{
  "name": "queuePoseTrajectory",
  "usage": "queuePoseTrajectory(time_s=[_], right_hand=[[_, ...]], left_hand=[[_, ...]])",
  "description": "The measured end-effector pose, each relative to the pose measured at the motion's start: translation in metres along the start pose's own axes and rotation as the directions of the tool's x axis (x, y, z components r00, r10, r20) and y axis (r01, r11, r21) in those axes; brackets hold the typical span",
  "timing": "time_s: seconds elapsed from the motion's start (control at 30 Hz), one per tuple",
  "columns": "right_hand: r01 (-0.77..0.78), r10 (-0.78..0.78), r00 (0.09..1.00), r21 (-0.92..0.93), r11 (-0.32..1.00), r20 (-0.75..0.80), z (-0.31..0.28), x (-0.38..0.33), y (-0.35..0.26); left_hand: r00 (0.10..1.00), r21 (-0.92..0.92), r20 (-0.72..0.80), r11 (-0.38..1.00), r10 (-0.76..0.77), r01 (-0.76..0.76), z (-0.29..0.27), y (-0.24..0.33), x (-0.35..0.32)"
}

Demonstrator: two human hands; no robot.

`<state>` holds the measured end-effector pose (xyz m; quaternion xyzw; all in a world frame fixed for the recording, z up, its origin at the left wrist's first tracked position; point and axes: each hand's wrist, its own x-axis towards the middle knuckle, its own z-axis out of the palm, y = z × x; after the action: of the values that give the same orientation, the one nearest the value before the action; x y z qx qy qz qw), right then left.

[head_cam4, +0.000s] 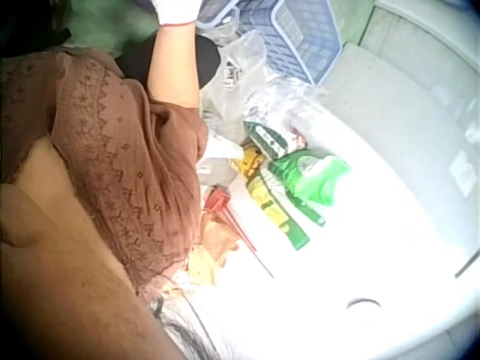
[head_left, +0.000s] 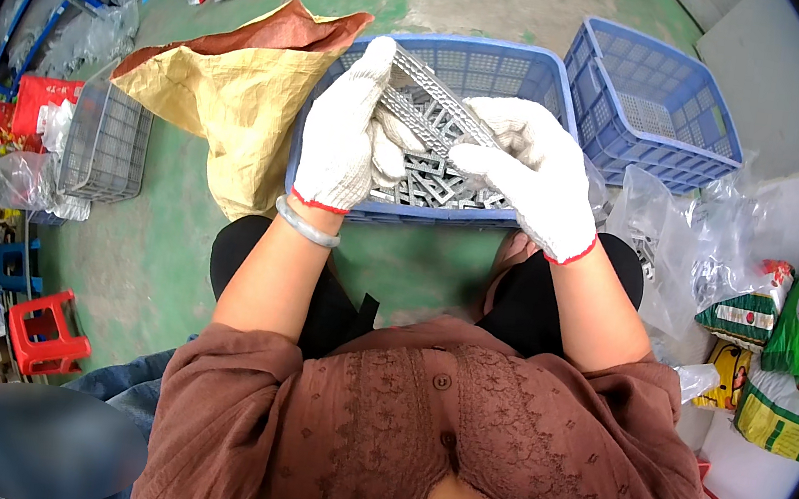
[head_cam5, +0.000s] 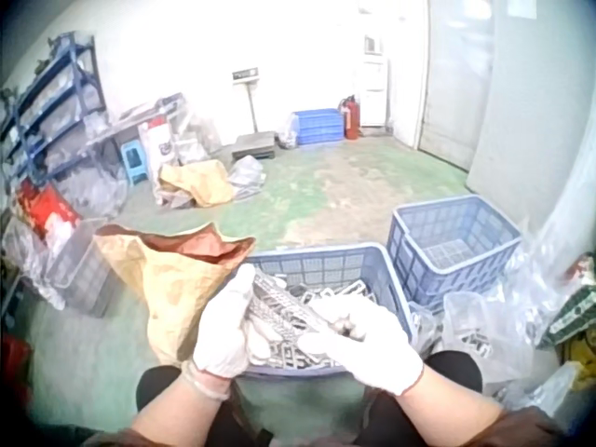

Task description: The person sits on the floor and sorts small rectangular metal parts from a large sack into a blue plastic crate. They pick up handfuls of parts, inspect them, and place them into the crate.

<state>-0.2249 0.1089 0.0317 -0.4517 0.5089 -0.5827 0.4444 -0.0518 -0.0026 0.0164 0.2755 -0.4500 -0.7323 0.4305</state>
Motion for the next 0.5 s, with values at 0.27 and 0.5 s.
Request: queuePoseTrajectory(time_s=[0.27, 0.5], right_hand=[[-0.030, 0.025, 0.999, 0.123, 0.992, 0.037, 0.0049, -0.0038, -0.0016], [-0.096, 0.088, 0.995, 0.163, 0.982, 0.055, 0.0071, -0.0066, -0.0078]], left_hand=[[1.000, -0.037, 0.028, 0.999, 0.009, -0.008, -0.0049, 0.0013, 0.0012], [0.998, -0.112, -0.039, 0.993, -0.045, 0.041, -0.0024, 0.0035, 0.0024]])
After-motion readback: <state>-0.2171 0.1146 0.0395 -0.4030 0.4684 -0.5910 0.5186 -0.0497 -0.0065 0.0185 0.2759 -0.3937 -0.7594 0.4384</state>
